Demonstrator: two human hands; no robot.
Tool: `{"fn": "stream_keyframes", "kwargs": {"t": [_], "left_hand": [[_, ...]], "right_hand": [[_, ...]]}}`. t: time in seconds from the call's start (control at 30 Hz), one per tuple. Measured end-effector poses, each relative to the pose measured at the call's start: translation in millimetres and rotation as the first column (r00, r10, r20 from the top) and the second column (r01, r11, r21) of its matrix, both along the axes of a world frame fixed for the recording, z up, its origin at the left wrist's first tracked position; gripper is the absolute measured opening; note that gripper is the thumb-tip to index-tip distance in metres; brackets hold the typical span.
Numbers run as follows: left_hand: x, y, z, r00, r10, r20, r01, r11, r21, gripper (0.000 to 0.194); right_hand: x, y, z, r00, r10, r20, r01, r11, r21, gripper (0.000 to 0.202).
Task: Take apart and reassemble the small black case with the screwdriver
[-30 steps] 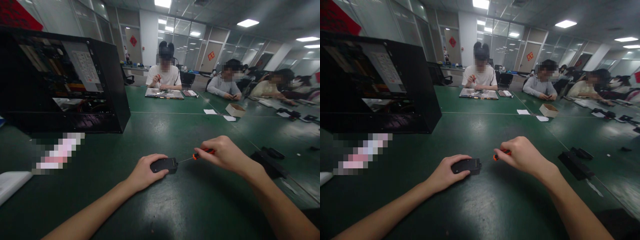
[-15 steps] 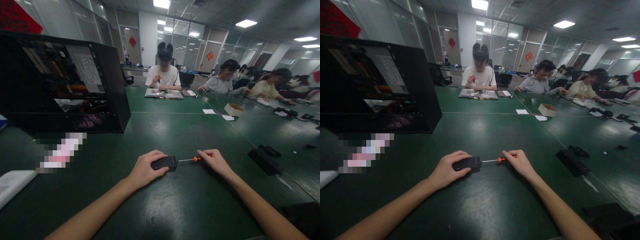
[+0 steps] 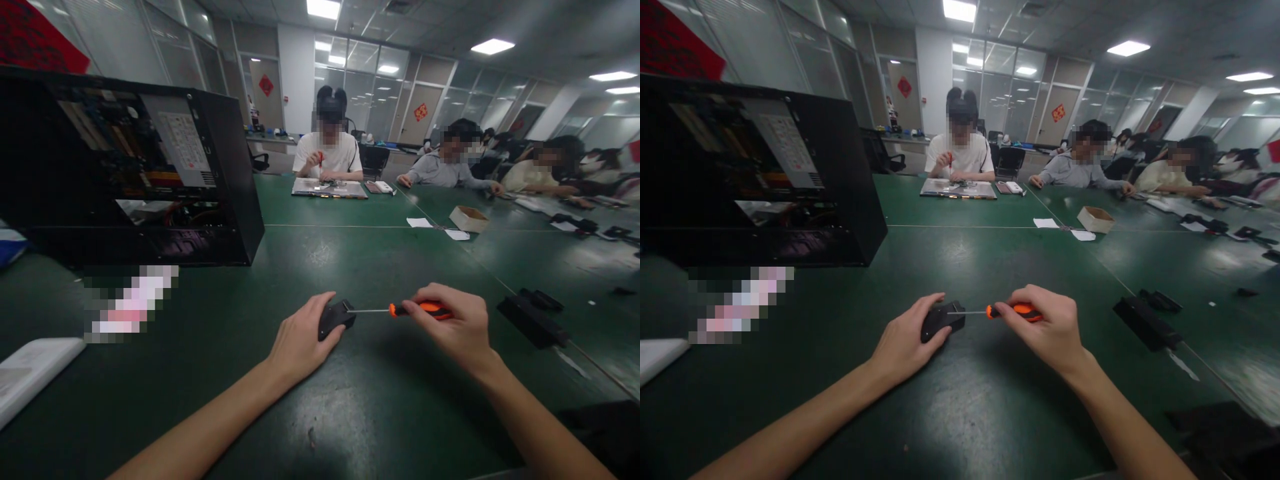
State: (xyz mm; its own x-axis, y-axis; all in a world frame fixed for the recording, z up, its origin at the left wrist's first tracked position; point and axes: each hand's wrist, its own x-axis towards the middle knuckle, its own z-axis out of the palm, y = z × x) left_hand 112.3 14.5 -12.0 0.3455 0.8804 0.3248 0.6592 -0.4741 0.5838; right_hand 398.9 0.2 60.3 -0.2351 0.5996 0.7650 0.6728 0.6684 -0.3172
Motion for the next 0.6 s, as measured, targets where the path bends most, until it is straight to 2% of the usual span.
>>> {"fn": "stream_keyframes", "kwargs": {"t": [0.03,0.1,0.17,0.23,0.4,0.5,0.6], "left_hand": [[-2.8,-2.8,2.2,0.999,-0.034,-0.011,0.034,0.999,0.004,0.068],[-12.9,-6.9,8.4,0.982,-0.184,-0.033,0.183,0.983,-0.028,0.086],[-24.8,-7.4,15.8,0.939,-0.342,-0.043,0.335,0.935,-0.118,0.097],[-32.2,-3.6,22.9,0.908,-0.416,-0.042,0.401,0.894,-0.201,0.106],[-22.7,13.2,30.5,0.867,-0.496,-0.044,0.473,0.848,-0.239,0.115],[-15.1,15.5,25.4,0.885,-0.463,-0.042,0.443,0.867,-0.228,0.114],[-14.8,11.4,17.4,0.921,-0.389,-0.03,0.372,0.899,-0.232,0.121]], "right_hand": [[-4.2,0.8,-0.4,0.999,0.022,0.03,-0.022,1.0,0.007,0.017],[-7.5,5.7,-6.4,0.996,0.056,0.076,-0.057,0.998,0.004,0.017],[-4.3,11.8,-15.5,0.989,0.093,0.118,-0.094,0.996,0.001,0.018],[2.7,15.9,-22.7,0.976,0.142,0.164,-0.144,0.99,0.002,0.019],[17.5,15.4,-20.3,0.973,0.147,0.179,-0.153,0.988,0.019,0.02],[20.9,14.1,-15.2,0.975,0.135,0.176,-0.141,0.99,0.024,0.021],[20.9,14.2,-16.2,0.981,0.134,0.143,-0.134,0.991,-0.008,0.022]]}}
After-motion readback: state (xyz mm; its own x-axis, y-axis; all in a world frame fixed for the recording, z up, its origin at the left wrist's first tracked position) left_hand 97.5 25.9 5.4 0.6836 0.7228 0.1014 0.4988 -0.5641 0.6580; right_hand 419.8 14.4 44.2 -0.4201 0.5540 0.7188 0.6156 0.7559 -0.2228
